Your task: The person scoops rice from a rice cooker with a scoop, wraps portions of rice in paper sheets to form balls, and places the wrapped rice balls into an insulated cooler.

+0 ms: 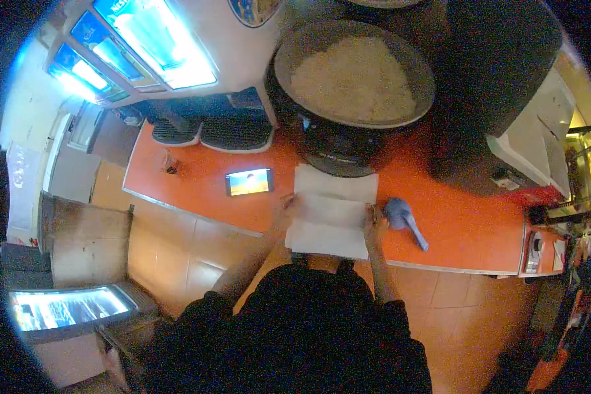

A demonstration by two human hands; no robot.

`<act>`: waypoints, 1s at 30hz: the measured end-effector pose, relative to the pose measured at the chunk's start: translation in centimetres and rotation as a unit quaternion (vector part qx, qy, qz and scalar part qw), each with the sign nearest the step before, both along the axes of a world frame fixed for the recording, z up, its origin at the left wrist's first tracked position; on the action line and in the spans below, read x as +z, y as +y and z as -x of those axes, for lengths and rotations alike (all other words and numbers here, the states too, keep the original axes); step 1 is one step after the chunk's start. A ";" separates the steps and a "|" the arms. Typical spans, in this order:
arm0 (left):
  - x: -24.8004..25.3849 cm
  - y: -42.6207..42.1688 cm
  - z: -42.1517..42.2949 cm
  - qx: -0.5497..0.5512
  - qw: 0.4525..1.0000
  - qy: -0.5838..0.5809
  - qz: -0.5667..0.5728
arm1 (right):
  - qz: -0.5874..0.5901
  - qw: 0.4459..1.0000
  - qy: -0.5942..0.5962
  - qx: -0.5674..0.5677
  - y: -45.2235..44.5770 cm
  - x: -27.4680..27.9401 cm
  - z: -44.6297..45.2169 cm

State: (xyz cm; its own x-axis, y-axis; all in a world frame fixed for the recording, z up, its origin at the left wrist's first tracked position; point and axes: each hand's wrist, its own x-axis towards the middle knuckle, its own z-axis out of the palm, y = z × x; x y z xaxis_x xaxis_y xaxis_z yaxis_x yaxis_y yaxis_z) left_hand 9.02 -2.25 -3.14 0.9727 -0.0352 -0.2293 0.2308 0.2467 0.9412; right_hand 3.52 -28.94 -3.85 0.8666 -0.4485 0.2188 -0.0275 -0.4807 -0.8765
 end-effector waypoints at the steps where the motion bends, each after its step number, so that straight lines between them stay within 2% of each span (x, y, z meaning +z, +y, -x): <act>1: -2.8 0.0 -0.3 -0.002 0.993 -0.030 -0.113 | -0.001 1.000 0.000 0.004 0.3 0.2 -0.1; 2: -4.4 0.0 -0.3 -0.004 0.972 -0.060 -0.225 | 0.072 0.997 0.002 -0.009 0.6 0.7 -0.3; 3: -4.4 0.1 -0.1 0.000 0.972 -0.060 -0.226 | 0.145 0.989 0.004 -0.021 0.9 1.3 -0.5; 4: -4.4 0.1 0.3 0.000 0.968 -0.053 -0.247 | 0.144 0.989 0.002 -0.019 1.2 1.9 -0.6; 6: -3.3 0.4 1.0 0.003 0.963 -0.046 -0.267 | 0.097 0.992 0.077 -0.028 1.8 2.8 -0.1; 8: 1.3 0.5 2.5 -0.044 0.986 0.003 -0.163 | 0.114 0.993 0.029 -0.005 1.8 2.1 0.5; 9: 3.0 0.3 2.8 -0.042 0.986 0.002 -0.163 | 0.130 0.991 -0.019 0.016 1.7 1.8 0.7; 10: 4.2 0.1 3.0 -0.032 0.988 0.053 -0.143 | 0.130 0.991 -0.020 0.018 1.6 1.9 1.0; 11: 5.0 -0.1 3.3 -0.022 0.987 0.103 -0.121 | 0.096 0.995 0.001 0.016 1.6 2.0 1.4; 13: 1.8 0.2 3.6 -0.013 0.992 0.086 -0.093 | 0.062 0.998 0.023 0.017 0.9 0.9 2.2; 14: -0.2 0.4 3.6 -0.006 0.996 0.069 -0.063 | -0.169 0.986 0.012 -0.001 0.0 -1.2 2.4; 15: -1.8 0.8 3.4 -0.004 0.996 0.067 -0.065 | -0.283 0.959 0.008 -0.004 0.0 -1.6 2.3; 16: -2.8 1.0 3.2 -0.015 0.987 0.099 -0.130 | -0.392 0.920 0.001 -0.018 0.3 -1.3 2.1; 17: -3.9 1.3 3.3 -0.027 0.972 0.132 -0.194 | 0.050 0.995 -0.012 -0.088 0.6 -1.0 2.5; 18: -3.2 1.5 3.4 -0.027 0.971 0.133 -0.195 | 0.482 0.865 -0.023 -0.138 1.2 0.0 2.9; 19: -1.6 1.4 3.6 -0.028 0.982 0.117 -0.143 | 0.482 0.865 -0.022 -0.138 2.1 2.2 3.2; 20: -0.3 1.4 3.7 -0.029 0.990 0.101 -0.092 | 0.381 0.920 0.081 -0.026 3.2 4.9 3.5; 21: 0.5 1.5 3.7 -0.031 0.990 0.102 -0.092 | 0.267 0.943 0.181 0.087 4.4 6.6 3.8; 22: 0.9 1.6 3.8 -0.028 0.991 0.087 -0.102 | 0.266 0.942 0.183 0.085 5.7 7.0 4.2; 23: 1.4 1.7 3.9 -0.026 0.991 0.070 -0.112 | 0.313 0.916 0.121 0.218 7.0 7.3 4.7; 24: 1.2 1.9 4.1 -0.028 0.991 0.070 -0.112 | 0.352 0.868 0.055 0.346 7.6 7.5 5.0; 26: 0.9 2.6 4.7 0.087 0.991 0.084 0.047 | 0.355 0.865 0.060 0.349 7.7 8.2 4.6; 27: 1.5 3.5 5.2 0.086 0.992 0.085 0.046 | 0.357 0.863 0.065 0.352 7.9 8.5 4.5; 29: 3.6 5.2 6.1 0.046 0.969 0.208 -0.128 | 0.344 0.868 0.072 0.350 7.9 9.1 4.6; 30: 1.7 5.4 6.4 0.044 0.969 0.206 -0.128 | 0.332 0.872 0.078 0.350 7.8 9.3 4.5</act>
State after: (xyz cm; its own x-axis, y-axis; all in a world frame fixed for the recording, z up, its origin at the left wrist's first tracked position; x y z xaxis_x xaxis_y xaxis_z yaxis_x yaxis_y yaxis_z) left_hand 2.63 3.10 -1.40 0.7929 0.1535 -0.5898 0.5893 0.0536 0.8062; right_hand -0.94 -21.15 5.42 0.9193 0.3845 0.0838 0.3836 -0.8277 -0.4096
